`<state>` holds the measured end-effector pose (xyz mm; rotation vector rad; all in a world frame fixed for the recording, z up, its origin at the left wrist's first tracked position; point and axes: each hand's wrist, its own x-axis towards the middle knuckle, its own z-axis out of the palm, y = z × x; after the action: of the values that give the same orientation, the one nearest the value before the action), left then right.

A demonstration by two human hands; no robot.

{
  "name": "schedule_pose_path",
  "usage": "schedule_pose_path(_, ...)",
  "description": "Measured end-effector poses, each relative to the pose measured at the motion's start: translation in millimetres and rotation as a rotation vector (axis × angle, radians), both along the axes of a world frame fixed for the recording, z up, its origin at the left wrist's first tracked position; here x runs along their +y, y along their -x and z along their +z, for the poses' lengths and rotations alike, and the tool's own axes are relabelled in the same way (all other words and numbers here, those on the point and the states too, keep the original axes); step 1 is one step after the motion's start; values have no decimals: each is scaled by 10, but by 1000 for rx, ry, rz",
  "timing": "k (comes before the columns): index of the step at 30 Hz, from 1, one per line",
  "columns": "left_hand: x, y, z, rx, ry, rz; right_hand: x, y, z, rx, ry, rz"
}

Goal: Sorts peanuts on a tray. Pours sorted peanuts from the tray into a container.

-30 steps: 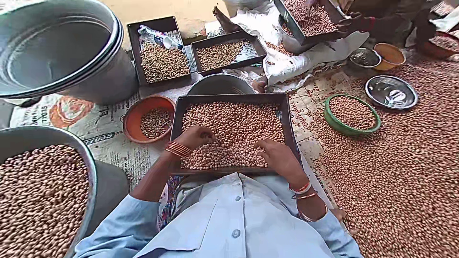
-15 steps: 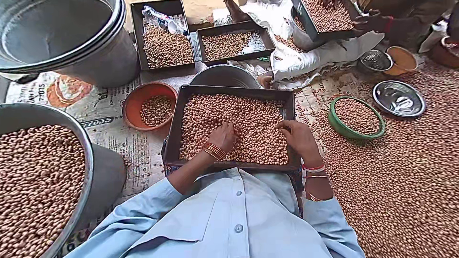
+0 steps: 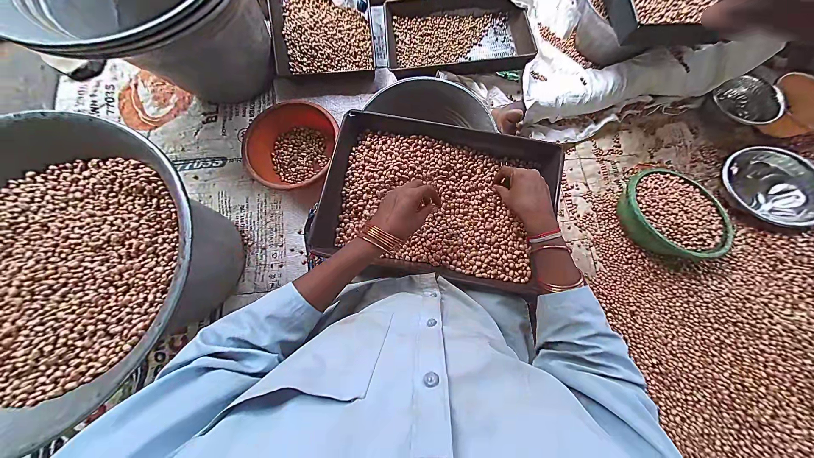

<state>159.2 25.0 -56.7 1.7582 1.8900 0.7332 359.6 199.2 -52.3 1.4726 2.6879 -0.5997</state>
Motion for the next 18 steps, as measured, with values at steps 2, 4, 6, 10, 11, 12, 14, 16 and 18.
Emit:
schedule_pose_path(2,8,-173,-73,-31,16,-99,22,-7,-7,-4,16,-14)
schedule_pose_path(4,39,-344,-158,2,16,-187,57,-34,-21,18,20,-9)
schedule_pose_path(6,65,-483,-216,85,25,-219,75,-74,-39,51,29,-10)
schedule_pose_path(10,90,-561,-280,212,96,-240,72,-132,-89,59,21,-12)
schedule_pose_path(11,84,-534,-306,185,86,-242,62,-140,-93,63,25,-12)
schedule_pose_path(12,80,-492,-317,130,97,-235,52,-153,-99,77,31,-10)
schedule_pose_path(14,91,-398,-276,-20,126,-175,42,-195,-103,158,51,-17)
schedule_pose_path(16,122,-342,-182,-126,120,-111,13,-277,-83,353,102,-51)
schedule_pose_path(18,171,-344,-160,-114,71,-129,-49,-388,-102,699,223,-120)
